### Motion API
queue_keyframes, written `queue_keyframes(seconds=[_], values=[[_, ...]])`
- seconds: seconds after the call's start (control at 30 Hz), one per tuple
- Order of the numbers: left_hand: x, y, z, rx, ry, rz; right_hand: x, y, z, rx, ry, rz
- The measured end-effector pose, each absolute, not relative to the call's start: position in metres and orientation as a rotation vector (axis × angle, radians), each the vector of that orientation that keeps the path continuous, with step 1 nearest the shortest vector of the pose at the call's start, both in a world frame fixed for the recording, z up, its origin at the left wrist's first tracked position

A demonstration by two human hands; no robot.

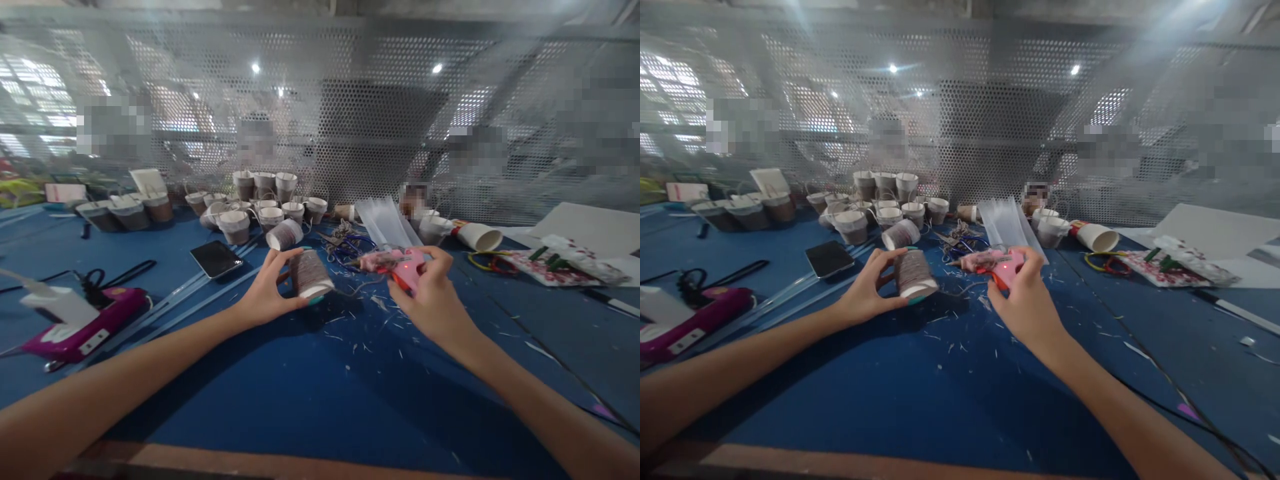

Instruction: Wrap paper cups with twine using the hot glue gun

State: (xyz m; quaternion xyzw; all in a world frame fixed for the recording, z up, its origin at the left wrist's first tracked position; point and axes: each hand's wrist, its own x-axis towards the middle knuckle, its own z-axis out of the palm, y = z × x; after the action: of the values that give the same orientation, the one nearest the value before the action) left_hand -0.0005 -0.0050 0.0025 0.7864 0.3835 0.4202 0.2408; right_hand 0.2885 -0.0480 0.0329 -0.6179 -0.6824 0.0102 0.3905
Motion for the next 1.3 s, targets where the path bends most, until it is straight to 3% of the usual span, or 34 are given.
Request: queue_keyframes(seconds=[0.33,1.3], values=[[-0.001,0.000,-0.002,2.276,0.949,1.183,0.270,-0.054,0.013,-1.169,-1.802,0.011],[0.000,-0.003,0.002,2.258,0.991,1.226,0.269,-0.057,0.014,-1.160,-1.928,-0.224]])
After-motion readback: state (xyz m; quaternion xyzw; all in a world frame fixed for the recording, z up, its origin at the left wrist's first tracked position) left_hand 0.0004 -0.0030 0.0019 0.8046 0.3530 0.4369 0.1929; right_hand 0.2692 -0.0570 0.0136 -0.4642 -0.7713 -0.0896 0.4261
